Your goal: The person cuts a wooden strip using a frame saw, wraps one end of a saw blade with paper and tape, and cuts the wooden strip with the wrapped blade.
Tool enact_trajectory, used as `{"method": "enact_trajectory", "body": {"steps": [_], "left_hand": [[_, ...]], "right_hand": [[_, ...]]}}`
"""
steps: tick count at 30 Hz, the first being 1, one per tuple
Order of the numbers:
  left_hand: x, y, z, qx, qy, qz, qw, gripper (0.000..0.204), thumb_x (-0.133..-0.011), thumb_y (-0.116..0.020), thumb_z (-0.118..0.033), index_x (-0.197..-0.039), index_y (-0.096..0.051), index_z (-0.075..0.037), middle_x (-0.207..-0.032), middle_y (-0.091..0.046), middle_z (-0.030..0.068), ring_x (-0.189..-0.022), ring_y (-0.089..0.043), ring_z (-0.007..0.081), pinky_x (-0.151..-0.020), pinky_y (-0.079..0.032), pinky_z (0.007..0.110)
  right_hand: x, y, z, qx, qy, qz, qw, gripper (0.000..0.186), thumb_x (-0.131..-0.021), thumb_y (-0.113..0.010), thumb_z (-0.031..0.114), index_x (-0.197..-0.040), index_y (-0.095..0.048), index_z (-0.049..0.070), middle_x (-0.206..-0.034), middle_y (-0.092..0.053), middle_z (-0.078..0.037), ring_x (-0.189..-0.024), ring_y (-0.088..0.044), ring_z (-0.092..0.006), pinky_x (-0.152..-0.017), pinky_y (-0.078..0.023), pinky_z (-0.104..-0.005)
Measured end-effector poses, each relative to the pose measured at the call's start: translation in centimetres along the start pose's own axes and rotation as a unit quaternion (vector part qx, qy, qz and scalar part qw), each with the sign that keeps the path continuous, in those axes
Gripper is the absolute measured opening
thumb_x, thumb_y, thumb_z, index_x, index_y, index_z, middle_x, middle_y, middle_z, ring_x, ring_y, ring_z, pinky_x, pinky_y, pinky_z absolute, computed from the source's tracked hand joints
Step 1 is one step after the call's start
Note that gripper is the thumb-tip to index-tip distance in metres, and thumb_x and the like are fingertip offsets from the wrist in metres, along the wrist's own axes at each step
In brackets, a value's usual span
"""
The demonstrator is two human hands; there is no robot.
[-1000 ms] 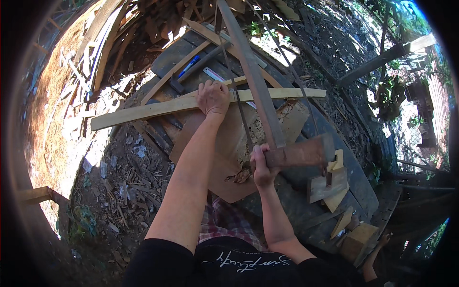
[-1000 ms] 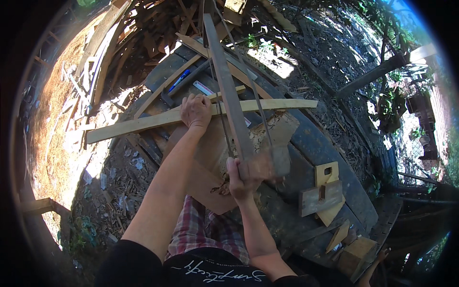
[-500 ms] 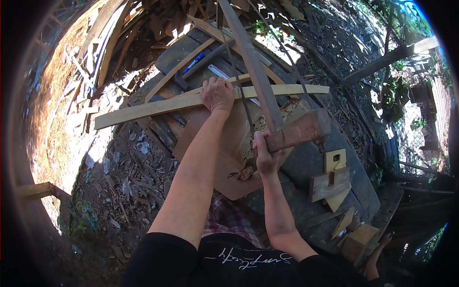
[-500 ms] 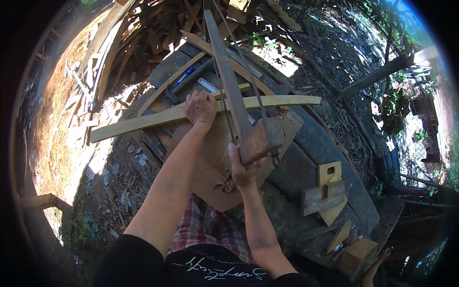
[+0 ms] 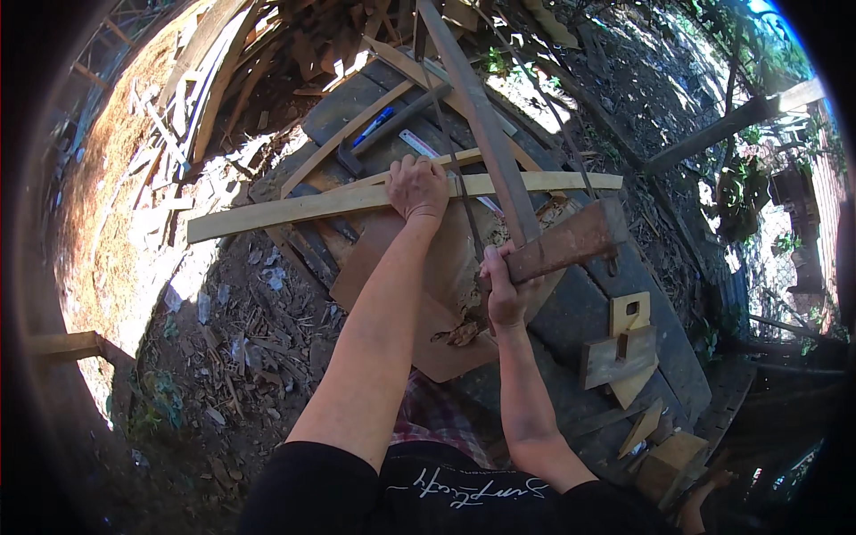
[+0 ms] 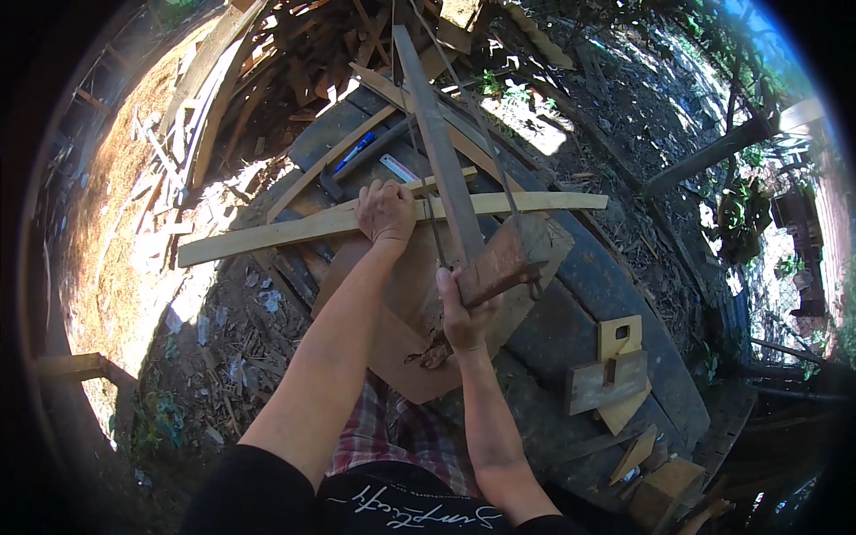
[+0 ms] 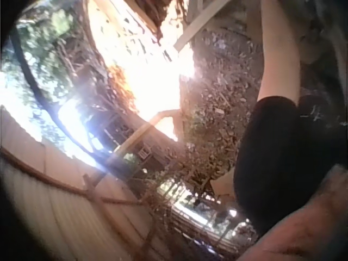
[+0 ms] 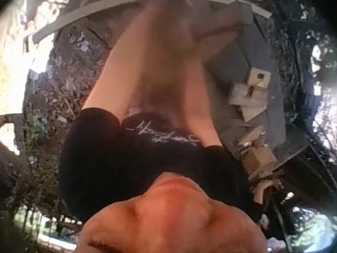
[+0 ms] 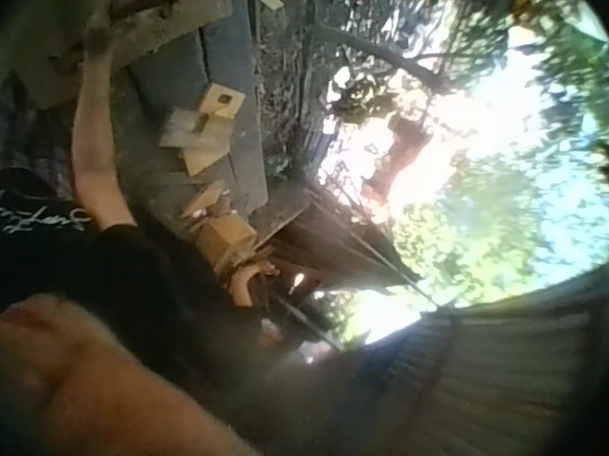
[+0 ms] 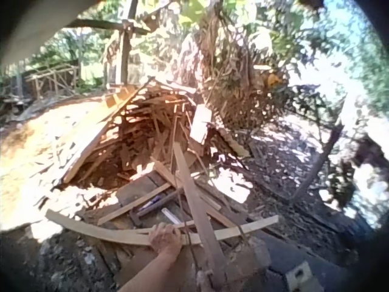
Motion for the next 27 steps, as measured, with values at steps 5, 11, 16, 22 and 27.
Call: {"method": "enact_trajectory", "body": {"steps": [5, 11, 16, 22, 27], "left_hand": [[0.1, 0.0, 0.0, -0.016, 0.022, 0.008, 1.000, 0.016, -0.077, -0.062, -0.023, -0.075, -0.071, -0.010, -0.082, -0.064, 0.0037, -0.088, -0.058, 0.0239, -0.079, -0.045, 0.038], [0.2, -0.4, 0.2, 0.024, -0.005, 0.018, 1.000, 0.015, -0.077, -0.062, -0.022, -0.075, -0.071, -0.011, -0.082, -0.063, 0.0045, -0.087, -0.058, 0.0247, -0.078, -0.045, 0.038], [-0.2, 0.1, -0.2, -0.006, -0.004, -0.017, 1.000, 0.016, -0.077, -0.060, -0.021, -0.070, -0.069, -0.010, -0.079, -0.064, 0.0064, -0.082, -0.060, 0.0270, -0.071, -0.049, 0.038], [0.0, -0.5, 0.2, 0.027, -0.004, 0.024, 0.999, 0.015, -0.076, -0.062, -0.022, -0.074, -0.071, -0.011, -0.082, -0.063, 0.0045, -0.085, -0.059, 0.0247, -0.077, -0.045, 0.038], [0.1, -0.3, -0.1, 0.017, -0.008, 0.015, 1.000, 0.014, -0.076, -0.063, -0.022, -0.075, -0.071, -0.011, -0.082, -0.063, 0.0049, -0.086, -0.059, 0.0245, -0.077, -0.046, 0.038]], "right_hand": [[7.5, 4.5, 3.9, -0.027, 0.011, 0.017, 0.999, 0.015, -0.089, -0.055, 0.004, -0.076, -0.051, 0.004, -0.063, -0.051, -0.003, -0.058, -0.049, -0.0098, -0.055, -0.040, -0.0252], [2.3, 0.9, 0.6, 0.075, 0.007, -0.019, 0.997, 0.014, -0.090, -0.057, 0.005, -0.078, -0.050, 0.005, -0.063, -0.052, -0.002, -0.053, -0.047, -0.0086, -0.051, -0.039, -0.0263], [2.3, 1.7, 1.8, -0.043, -0.002, 0.003, 0.999, 0.016, -0.090, -0.060, 0.007, -0.076, -0.052, 0.006, -0.064, -0.052, -0.001, -0.052, -0.046, -0.0085, -0.051, -0.038, -0.0250], [7.5, 3.5, 2.7, -0.073, 0.022, -0.012, 0.997, 0.018, -0.089, -0.059, 0.009, -0.074, -0.050, 0.006, -0.063, -0.051, -0.003, -0.059, -0.048, -0.0093, -0.054, -0.038, -0.0235], [0.6, 0.9, 0.4, 0.025, 0.000, -0.002, 1.000, 0.018, -0.090, -0.060, 0.007, -0.075, -0.050, 0.006, -0.064, -0.053, -0.003, -0.058, -0.049, -0.0092, -0.056, -0.041, -0.0260]]}}
Point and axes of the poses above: each hand's wrist, its own x-axis away from the middle knuckle, its own y-axis out of the back of the hand, z = x × y, the point moved 6 cm from there along -x, towards the middle knuckle
